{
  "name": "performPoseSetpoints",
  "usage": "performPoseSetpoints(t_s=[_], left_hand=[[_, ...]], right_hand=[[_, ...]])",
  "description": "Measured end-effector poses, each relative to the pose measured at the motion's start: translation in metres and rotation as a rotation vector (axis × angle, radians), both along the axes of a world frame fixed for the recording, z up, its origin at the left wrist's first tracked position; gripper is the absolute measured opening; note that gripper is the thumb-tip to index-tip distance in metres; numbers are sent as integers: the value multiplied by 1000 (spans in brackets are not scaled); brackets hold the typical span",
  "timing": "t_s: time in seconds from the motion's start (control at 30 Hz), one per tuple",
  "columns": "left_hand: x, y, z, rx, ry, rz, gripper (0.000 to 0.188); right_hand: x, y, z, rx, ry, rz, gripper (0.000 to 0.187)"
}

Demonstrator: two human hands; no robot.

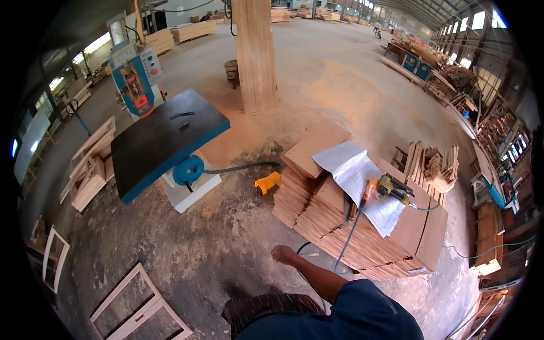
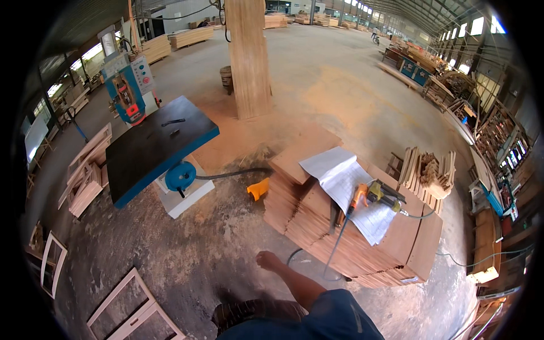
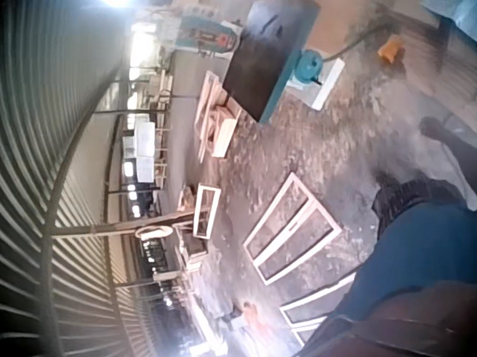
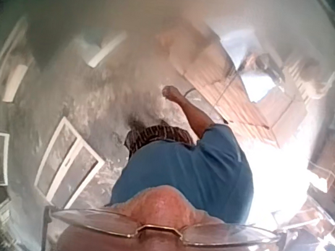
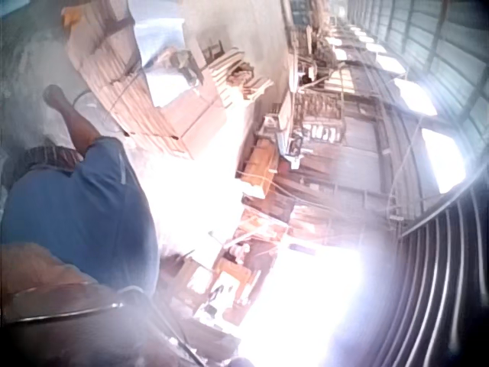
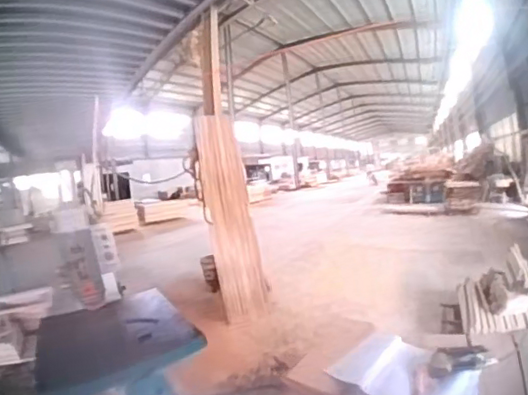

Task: The person uses a woodworking machine to process a wooden board and then uses a screwdriver-like tool to make adjustments to the machine's components.

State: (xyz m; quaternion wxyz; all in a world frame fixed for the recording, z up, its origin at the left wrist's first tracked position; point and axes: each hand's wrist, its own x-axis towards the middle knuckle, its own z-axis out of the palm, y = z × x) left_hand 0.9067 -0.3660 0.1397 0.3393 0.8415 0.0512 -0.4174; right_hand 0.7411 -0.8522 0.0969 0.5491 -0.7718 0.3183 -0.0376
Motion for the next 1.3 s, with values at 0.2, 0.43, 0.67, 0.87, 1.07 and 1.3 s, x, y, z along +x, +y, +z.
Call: performPoseSetpoints(t_s=[0.2, 0.43, 0.67, 0.87, 1.07, 1.3], left_hand=[[136, -34, -32, -36, 48, -58, 14], [338, -47, -76, -167, 45, -115, 17], [498, -123, -56, -264, -98, 122, 32], [559, -220, -22, -326, -393, 329, 37], [586, -322, 64, -144, -763, 287, 31], [618, -432, 144, -53, -761, 17, 33]], right_hand=[[32, -7, -43, -518, 527, 416, 24], [18, 36, -33, 69, 724, 158, 21], [183, -54, 22, -535, 639, 406, 14], [416, -185, 109, -70, -38, -343, 20], [609, -290, 199, -482, -273, -188, 37], [690, -349, 208, -838, -212, 7, 55]])
